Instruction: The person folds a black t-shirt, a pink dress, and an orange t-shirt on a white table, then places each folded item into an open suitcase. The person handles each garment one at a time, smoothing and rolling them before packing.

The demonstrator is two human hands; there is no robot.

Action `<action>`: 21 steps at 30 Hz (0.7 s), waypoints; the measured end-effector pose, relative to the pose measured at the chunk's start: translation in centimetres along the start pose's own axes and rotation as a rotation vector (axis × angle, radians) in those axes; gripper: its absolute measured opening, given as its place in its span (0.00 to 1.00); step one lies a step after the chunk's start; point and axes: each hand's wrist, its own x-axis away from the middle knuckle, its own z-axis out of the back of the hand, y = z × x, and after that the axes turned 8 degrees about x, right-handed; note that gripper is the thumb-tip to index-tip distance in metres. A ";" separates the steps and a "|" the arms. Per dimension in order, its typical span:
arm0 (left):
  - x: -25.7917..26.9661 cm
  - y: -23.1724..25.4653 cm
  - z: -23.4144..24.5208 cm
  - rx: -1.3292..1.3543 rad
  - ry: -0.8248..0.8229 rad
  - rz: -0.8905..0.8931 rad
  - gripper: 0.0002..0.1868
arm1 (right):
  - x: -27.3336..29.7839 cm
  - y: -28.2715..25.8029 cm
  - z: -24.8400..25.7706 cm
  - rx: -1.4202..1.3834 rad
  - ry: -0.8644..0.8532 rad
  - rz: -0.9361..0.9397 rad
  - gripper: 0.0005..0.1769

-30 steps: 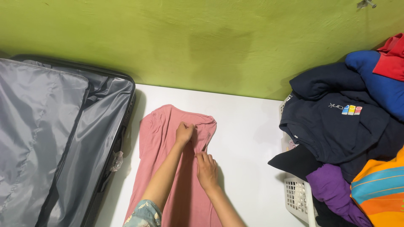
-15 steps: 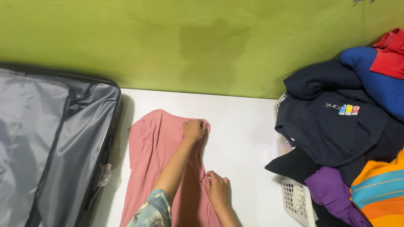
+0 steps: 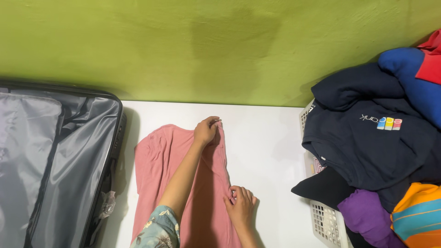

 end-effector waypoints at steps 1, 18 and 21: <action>0.4 0.3 0.2 0.000 0.006 -0.076 0.17 | -0.1 -0.1 -0.4 -0.002 -0.042 -0.028 0.15; 11.5 0.7 3.4 -0.407 -0.492 -0.023 0.19 | 1.3 -3.0 -2.1 -0.110 0.370 0.494 0.13; 12.5 0.4 3.9 -0.233 -0.415 0.115 0.20 | 2.0 -3.1 -2.0 -0.142 0.335 0.539 0.14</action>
